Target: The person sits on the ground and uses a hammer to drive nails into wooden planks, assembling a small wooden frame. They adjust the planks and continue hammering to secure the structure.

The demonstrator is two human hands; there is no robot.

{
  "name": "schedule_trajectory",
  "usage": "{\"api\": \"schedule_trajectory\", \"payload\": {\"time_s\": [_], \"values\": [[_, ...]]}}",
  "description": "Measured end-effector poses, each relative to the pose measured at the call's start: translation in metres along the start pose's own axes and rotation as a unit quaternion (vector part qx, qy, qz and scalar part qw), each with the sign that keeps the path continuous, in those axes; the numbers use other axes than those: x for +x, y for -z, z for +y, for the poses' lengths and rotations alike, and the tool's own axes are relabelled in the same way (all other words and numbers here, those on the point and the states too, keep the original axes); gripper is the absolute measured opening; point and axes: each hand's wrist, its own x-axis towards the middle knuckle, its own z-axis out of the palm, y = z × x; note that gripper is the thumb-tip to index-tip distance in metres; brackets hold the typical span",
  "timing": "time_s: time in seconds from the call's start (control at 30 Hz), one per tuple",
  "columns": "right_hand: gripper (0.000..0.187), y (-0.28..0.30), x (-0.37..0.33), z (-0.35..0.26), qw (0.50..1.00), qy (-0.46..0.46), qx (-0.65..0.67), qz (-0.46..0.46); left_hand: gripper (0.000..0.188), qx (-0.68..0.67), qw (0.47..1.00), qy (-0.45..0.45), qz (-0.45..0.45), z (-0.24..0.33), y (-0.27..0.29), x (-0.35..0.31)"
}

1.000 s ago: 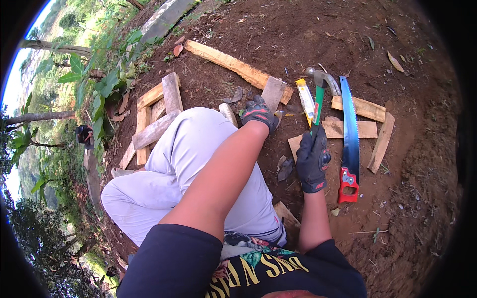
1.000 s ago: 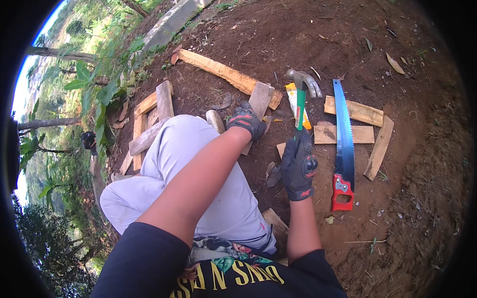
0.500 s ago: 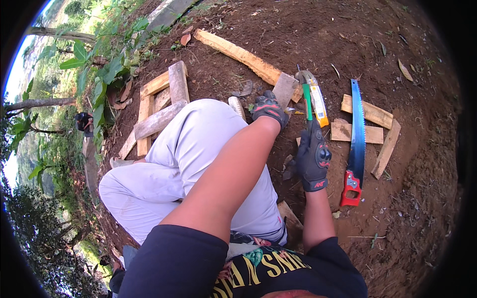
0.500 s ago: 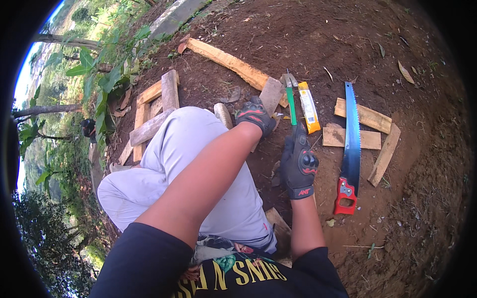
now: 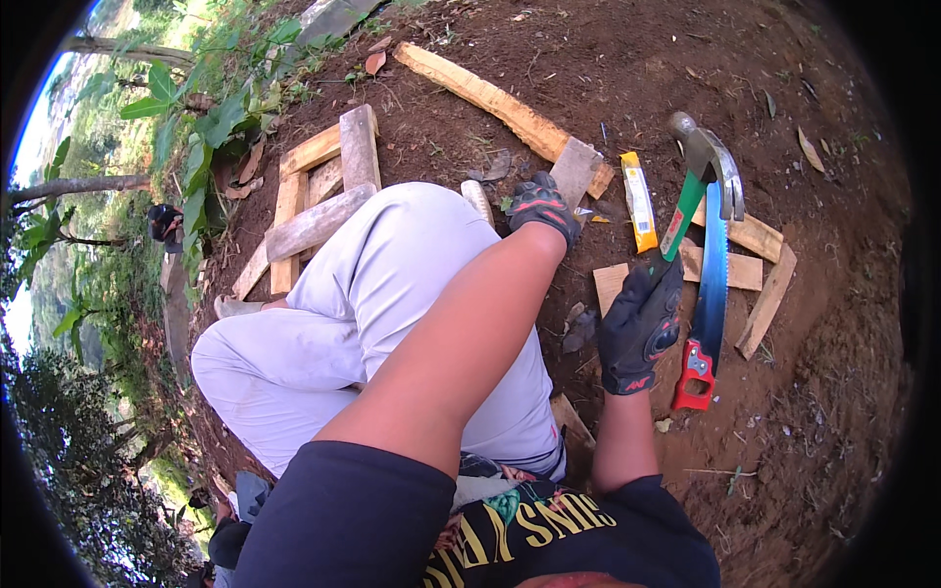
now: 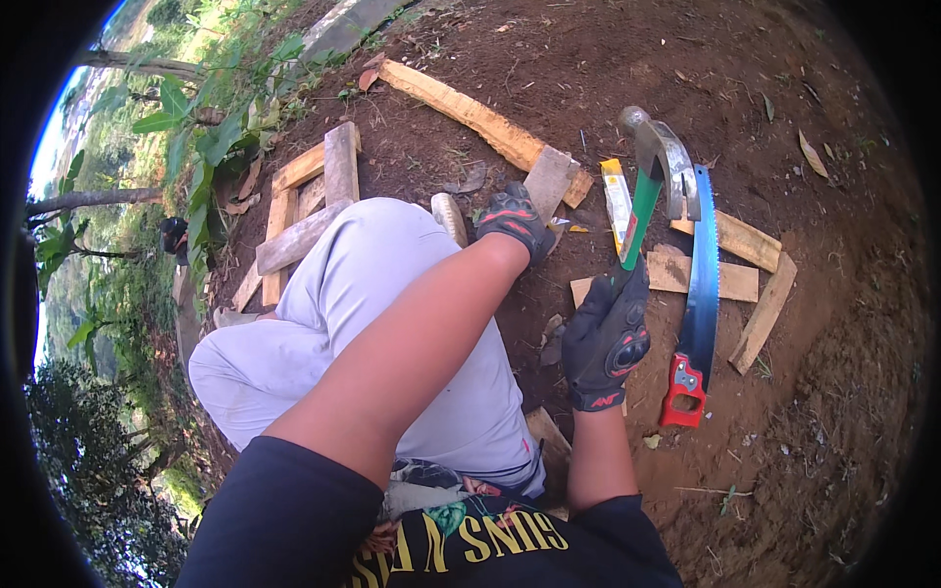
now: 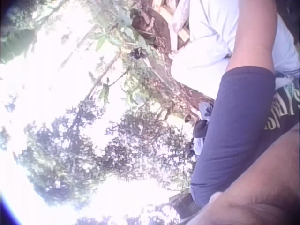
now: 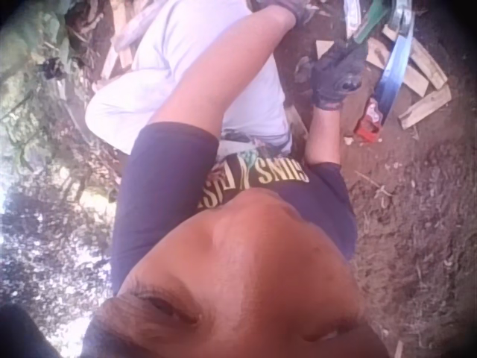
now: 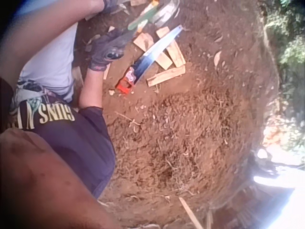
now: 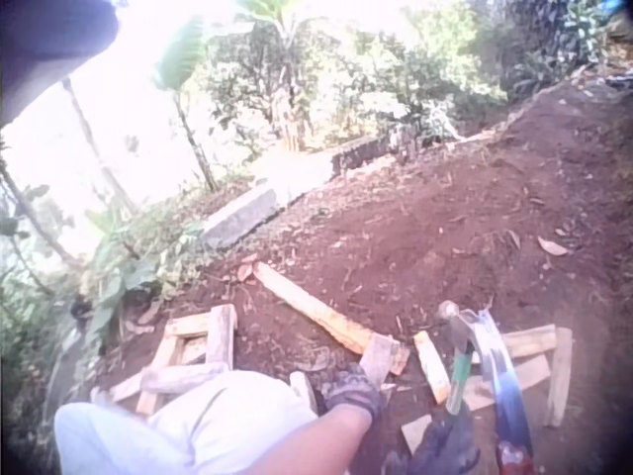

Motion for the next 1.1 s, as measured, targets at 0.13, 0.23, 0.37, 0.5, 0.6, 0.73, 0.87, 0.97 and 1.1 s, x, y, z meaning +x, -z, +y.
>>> {"api": "schedule_trajectory", "payload": {"time_s": [0.13, 0.23, 0.37, 0.5, 0.6, 0.73, 0.87, 0.97, 1.1], "values": [[0.045, -0.018, 0.001, 0.018, 0.994, -0.020, -0.039, -0.097, 0.091, -0.015, 0.999, -0.030, 0.022, 0.003, 0.002, -0.007], [0.043, -0.011, 0.008, 0.014, 0.993, -0.016, -0.011, -0.113, 0.091, -0.014, 0.999, -0.017, 0.048, 0.001, -0.003, -0.007], [0.046, 0.015, 0.012, -0.018, 0.999, 0.026, -0.009, 0.037, 0.089, -0.004, 0.999, -0.022, 0.041, 0.001, -0.007, 0.002], [0.048, -0.026, -0.009, 0.031, 0.996, -0.018, -0.054, -0.067, 0.087, -0.052, 0.998, 0.002, 0.026, 0.002, -0.001, -0.004], [0.046, -0.030, -0.007, 0.038, 0.993, 0.031, -0.035, -0.107, 0.086, -0.034, 0.999, -0.003, 0.028, 0.005, 0.002, 0.000], [0.043, 0.012, 0.004, -0.020, 0.999, 0.006, -0.039, 0.015, 0.088, -0.002, 1.000, -0.024, 0.017, 0.001, -0.007, 0.007], [0.044, -0.035, -0.003, 0.019, 0.990, -0.043, -0.060, -0.118, 0.090, -0.057, 0.998, 0.019, 0.020, -0.006, -0.010, 0.006], [0.040, -0.024, 0.008, 0.026, 0.984, -0.058, -0.107, -0.132, 0.090, -0.010, 1.000, -0.028, -0.005, 0.013, -0.008, 0.004], [0.039, 0.017, 0.021, -0.027, 0.999, 0.019, -0.030, 0.038, 0.090, 0.004, 1.000, -0.007, 0.007, -0.003, -0.013, 0.016]]}}
